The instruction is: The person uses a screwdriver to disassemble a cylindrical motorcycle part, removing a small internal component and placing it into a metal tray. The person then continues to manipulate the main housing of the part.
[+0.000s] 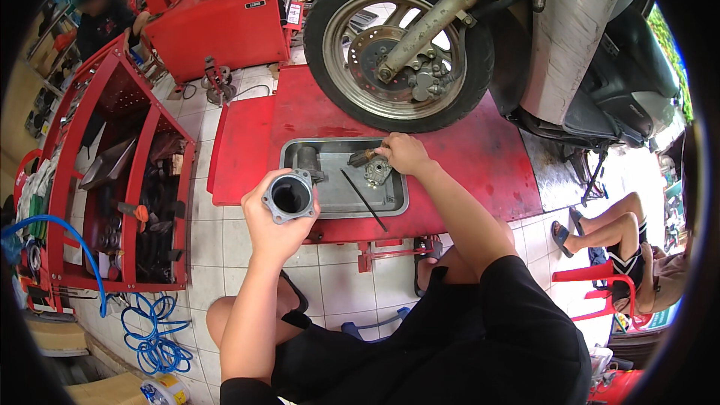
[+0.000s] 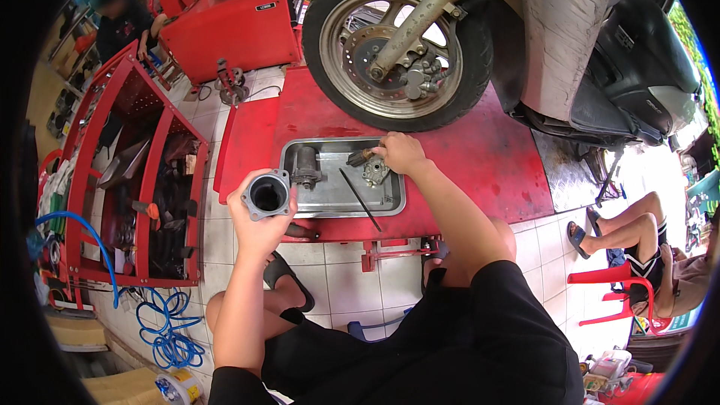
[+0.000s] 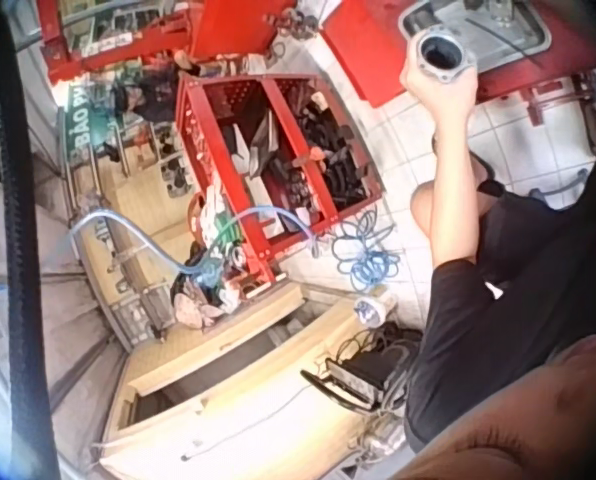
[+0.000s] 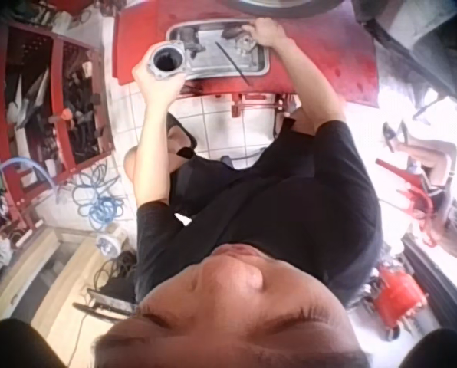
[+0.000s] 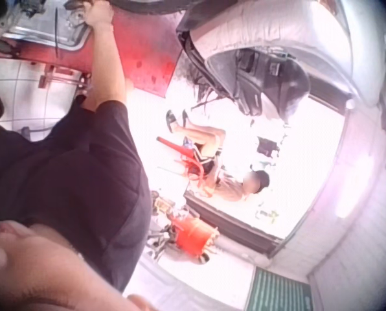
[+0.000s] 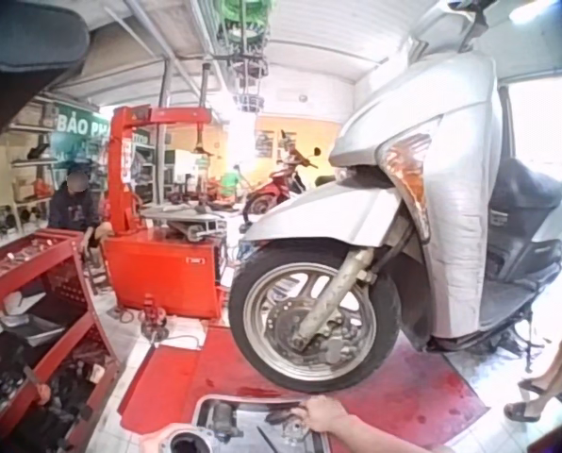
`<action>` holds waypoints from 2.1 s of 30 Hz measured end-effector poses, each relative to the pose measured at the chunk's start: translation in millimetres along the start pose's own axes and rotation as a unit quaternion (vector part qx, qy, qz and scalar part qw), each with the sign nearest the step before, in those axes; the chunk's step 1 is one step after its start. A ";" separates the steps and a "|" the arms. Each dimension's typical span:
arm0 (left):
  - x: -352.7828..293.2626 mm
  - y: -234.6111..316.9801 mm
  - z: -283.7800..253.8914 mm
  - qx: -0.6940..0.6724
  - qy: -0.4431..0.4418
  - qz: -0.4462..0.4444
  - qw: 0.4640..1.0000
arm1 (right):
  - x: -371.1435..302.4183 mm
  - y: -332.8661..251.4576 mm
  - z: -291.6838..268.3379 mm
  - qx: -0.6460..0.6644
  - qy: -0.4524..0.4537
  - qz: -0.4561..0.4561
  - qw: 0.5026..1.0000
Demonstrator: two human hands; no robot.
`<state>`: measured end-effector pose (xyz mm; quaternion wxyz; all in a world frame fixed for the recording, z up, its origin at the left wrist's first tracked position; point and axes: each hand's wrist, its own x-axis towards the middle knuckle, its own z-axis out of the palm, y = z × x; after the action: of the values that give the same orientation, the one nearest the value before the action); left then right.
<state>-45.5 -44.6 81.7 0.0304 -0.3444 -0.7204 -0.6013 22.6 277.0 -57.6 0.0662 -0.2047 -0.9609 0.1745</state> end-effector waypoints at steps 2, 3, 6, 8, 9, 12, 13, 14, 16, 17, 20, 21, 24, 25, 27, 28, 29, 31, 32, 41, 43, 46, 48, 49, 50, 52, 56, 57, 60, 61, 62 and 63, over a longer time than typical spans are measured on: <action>-0.7 -1.6 -1.2 0.008 -0.002 0.003 1.000 | -1.7 -3.0 -4.3 -0.053 0.015 -0.019 0.998; -1.3 -2.0 -1.5 0.012 -0.003 0.005 1.000 | -1.7 -6.4 -5.9 -0.064 0.011 -0.018 0.998; -4.5 -1.5 -1.9 0.001 -0.015 -0.010 1.000 | -3.4 -4.8 -3.9 -0.094 0.026 -0.028 0.995; -6.2 -2.0 -1.6 0.017 -0.013 -0.002 1.000 | -5.8 -0.7 2.5 -0.102 0.040 -0.021 0.994; -6.4 -2.4 -0.8 0.024 -0.012 0.001 1.000 | -7.5 1.9 6.4 -0.101 0.045 -0.008 0.994; -6.6 -4.8 1.1 0.010 -0.011 0.001 1.000 | -11.7 7.8 7.6 -0.090 0.066 0.025 0.993; -6.3 -6.2 3.5 0.006 -0.016 -0.005 1.000 | -14.2 10.5 5.6 -0.086 0.076 0.036 0.993; -5.7 -8.7 3.4 0.005 -0.019 -0.012 1.000 | -14.8 6.5 1.5 -0.069 0.082 0.042 0.993; -3.9 -15.7 7.1 -0.004 -0.032 -0.037 0.999 | -20.0 -7.8 -19.4 -0.036 0.095 0.054 0.993; -3.2 -18.8 9.8 -0.011 -0.041 -0.055 0.998 | -23.7 -15.3 -29.9 -0.021 0.105 0.044 0.993; -4.0 -20.1 23.4 -0.203 -0.075 -0.246 0.945 | -45.6 -34.2 -66.5 0.021 0.130 0.025 0.991; -3.6 -19.0 28.6 -0.289 -0.083 -0.328 0.896 | -55.4 -41.0 -78.8 0.030 0.121 0.023 0.992; -3.1 -21.8 44.9 -0.458 -0.129 -0.413 0.777 | -85.0 -45.4 -106.6 0.046 0.078 0.027 0.996; -3.7 -24.5 51.7 -0.504 -0.135 -0.436 0.733 | -90.8 -40.6 -110.5 0.043 0.074 0.027 0.996; -8.5 -41.1 67.4 -0.462 -0.166 -0.393 0.777 | -99.6 -30.1 -118.0 0.043 0.071 0.024 0.996; -11.6 -43.8 78.2 -0.409 -0.169 -0.356 0.823 | -101.4 -24.7 -120.5 0.041 0.073 0.021 0.996; -13.8 -44.3 88.5 -0.353 -0.176 -0.318 0.862 | -102.9 -19.8 -120.4 0.041 0.075 0.022 0.996; -12.8 -46.9 109.3 -0.228 -0.195 -0.256 0.919 | -105.7 -11.5 -123.8 0.046 0.073 0.020 0.996; -9.1 -48.1 117.7 -0.127 -0.211 -0.179 0.953 | -107.4 -10.1 -127.9 0.050 0.066 0.013 0.997; 19.8 -92.0 174.2 0.035 -0.156 -0.188 0.969 | -123.7 -2.8 -141.9 0.079 0.013 -0.034 0.996; 11.1 -103.7 178.1 0.094 -0.130 -0.137 0.977 | -126.3 -1.3 -145.2 0.076 0.002 -0.035 0.996; -5.8 -111.2 178.8 0.142 -0.131 -0.126 0.973 | -129.6 2.7 -146.3 0.084 0.001 -0.036 0.996; -14.3 -109.2 183.3 0.155 -0.134 -0.119 0.972 | -131.4 5.2 -148.3 0.089 0.002 -0.036 0.995; -18.2 -108.4 184.3 0.161 -0.135 -0.116 0.971 | -132.5 5.9 -149.1 0.092 0.001 -0.035 0.995; -21.1 -109.2 184.0 0.157 -0.140 -0.091 0.973 | -132.7 5.3 -150.6 0.095 0.001 -0.036 0.995; -27.8 -111.2 184.8 0.174 -0.143 -0.058 0.972 | -133.1 4.6 -150.0 0.095 0.001 -0.040 0.995; -38.1 -114.9 183.8 0.162 -0.153 0.000 0.975 | -135.2 3.6 -150.2 0.090 -0.002 -0.050 0.995; -39.7 -117.3 182.5 0.159 -0.152 0.016 0.976 | -135.5 2.3 -150.3 0.093 0.000 -0.053 0.994; -39.7 -115.5 178.3 0.160 -0.152 -0.030 0.975 | -137.5 2.5 -149.7 0.094 -0.001 -0.054 0.994; -41.0 -113.4 178.7 0.169 -0.161 -0.023 0.972 | -138.4 3.6 -148.7 0.092 -0.004 -0.051 0.994; -40.2 -110.7 176.6 0.180 -0.167 -0.016 0.969 | -137.8 3.1 -148.5 0.091 -0.006 -0.050 0.995; -39.4 -108.4 175.2 0.192 -0.172 -0.008 0.966 | -137.9 3.3 -148.3 0.087 -0.009 -0.049 0.995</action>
<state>-8.3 88.4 -76.2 -0.0338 -0.4246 -0.8194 -0.3836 178.4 268.1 71.5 0.0838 -0.1493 -0.9514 0.2561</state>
